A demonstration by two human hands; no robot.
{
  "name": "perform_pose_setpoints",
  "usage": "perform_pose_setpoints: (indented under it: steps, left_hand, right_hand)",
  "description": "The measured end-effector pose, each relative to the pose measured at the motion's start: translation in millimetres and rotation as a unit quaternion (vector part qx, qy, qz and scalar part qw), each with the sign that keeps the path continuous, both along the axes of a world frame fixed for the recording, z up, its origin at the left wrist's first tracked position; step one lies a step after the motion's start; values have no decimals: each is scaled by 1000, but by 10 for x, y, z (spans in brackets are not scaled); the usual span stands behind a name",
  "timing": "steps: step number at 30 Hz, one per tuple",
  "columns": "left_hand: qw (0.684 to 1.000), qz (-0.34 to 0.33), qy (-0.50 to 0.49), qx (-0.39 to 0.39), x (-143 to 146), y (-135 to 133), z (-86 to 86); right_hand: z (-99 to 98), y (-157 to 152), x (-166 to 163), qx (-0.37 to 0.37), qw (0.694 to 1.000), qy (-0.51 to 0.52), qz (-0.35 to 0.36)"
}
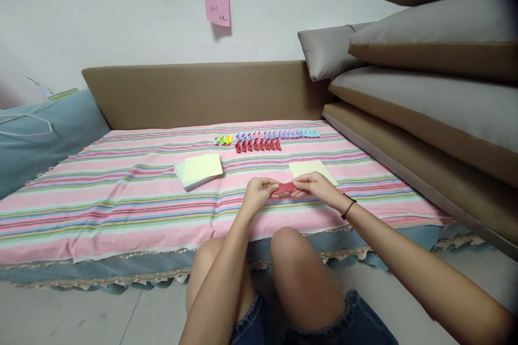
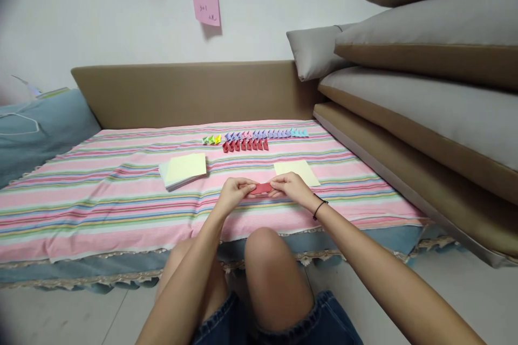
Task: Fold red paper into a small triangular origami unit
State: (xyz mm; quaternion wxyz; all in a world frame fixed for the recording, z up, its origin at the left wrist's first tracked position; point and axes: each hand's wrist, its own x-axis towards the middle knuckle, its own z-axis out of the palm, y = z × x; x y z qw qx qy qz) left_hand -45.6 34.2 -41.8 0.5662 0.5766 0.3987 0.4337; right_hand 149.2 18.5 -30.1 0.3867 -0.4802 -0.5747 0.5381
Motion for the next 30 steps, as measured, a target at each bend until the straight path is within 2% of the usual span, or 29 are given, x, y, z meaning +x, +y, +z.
perform_pose_setpoints:
  steps: [11,13,17,23,27,30]
  left_hand:
    - [994,-78,36,-63,66,141,274]
    - [994,-81,39,-67,76,206,325]
    - [994,-83,36,-60,86,348,391]
    - [999,-42,1,-22,107,504,320]
    - [1000,-6,-1,-13,111,577,251]
    - [998,62,8,-13,73,616,184]
  right_hand:
    - [223,61,259,-26,997,47,52]
    - [243,81,306,-11,997,44,65]
    - [206,146,383,68,996,3,57]
    - [134,292,395,139,990,-27,-9]
    - [130,399,341,165,984,-71,18]
    - [121,484,305,202,971,-129,26]
